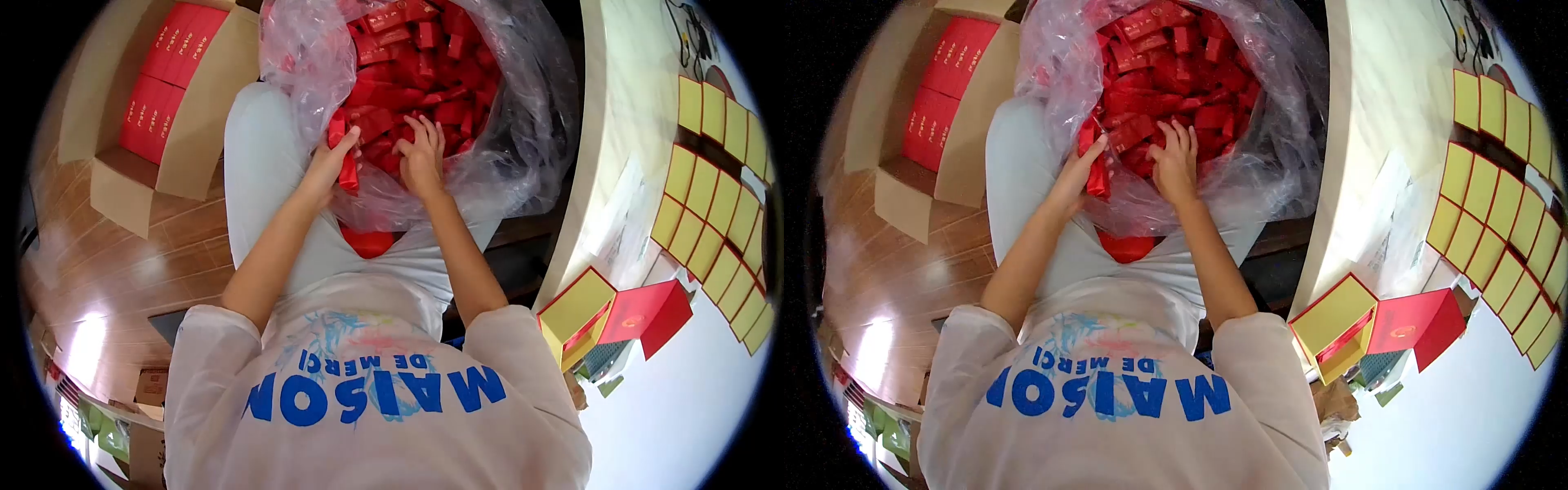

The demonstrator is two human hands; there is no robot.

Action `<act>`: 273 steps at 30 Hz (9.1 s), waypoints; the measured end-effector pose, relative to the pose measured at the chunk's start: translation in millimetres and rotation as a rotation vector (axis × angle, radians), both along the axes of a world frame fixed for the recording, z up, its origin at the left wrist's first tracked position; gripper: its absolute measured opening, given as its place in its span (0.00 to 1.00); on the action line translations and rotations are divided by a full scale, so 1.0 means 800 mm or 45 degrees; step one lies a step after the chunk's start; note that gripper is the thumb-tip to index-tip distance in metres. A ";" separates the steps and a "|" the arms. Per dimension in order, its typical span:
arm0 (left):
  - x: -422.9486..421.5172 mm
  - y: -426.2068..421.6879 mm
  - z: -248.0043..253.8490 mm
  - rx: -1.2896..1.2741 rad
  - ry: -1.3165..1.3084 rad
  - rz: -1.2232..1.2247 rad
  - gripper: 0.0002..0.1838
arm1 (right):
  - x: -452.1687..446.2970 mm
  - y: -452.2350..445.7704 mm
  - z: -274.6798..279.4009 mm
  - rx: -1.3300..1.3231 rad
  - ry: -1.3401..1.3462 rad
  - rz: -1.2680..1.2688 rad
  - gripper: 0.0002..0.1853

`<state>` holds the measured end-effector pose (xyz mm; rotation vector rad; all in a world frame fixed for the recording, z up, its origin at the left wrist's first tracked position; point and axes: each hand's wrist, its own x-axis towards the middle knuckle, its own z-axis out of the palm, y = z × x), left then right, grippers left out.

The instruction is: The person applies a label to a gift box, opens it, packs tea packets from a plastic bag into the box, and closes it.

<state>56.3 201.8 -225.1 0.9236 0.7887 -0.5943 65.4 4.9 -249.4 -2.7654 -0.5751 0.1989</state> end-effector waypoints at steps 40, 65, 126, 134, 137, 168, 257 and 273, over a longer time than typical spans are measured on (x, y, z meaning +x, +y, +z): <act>-0.005 -0.005 0.005 -0.113 -0.062 -0.343 0.39 | 0.028 -0.137 -0.029 -0.139 -0.429 -0.972 0.13; -0.025 -0.010 0.084 -0.692 -0.151 -0.339 0.31 | -0.031 -0.055 0.157 1.961 0.636 -0.923 0.07; -0.118 -0.401 0.403 -0.237 -1.958 -1.422 0.42 | -0.297 -0.277 0.452 1.338 -0.563 -1.143 0.26; -0.090 -0.405 0.339 0.608 -2.351 -1.283 0.30 | -0.275 -0.292 0.385 1.504 -0.270 -1.254 0.23; -0.089 -0.400 0.334 0.644 -2.369 -1.227 0.23 | -0.271 -0.292 0.381 1.337 -0.263 -1.270 0.23; -0.073 -0.411 0.305 1.281 -2.807 -1.249 0.20 | -0.340 -0.181 0.390 -0.073 -0.903 -1.108 0.12; -0.075 -0.410 0.311 1.246 -2.831 -1.271 0.21 | -0.346 -0.077 0.457 0.577 -1.533 -0.115 0.12; -0.072 -0.356 0.327 0.560 -2.673 -1.237 0.20 | -0.274 -0.144 0.478 0.262 -0.686 -0.612 0.05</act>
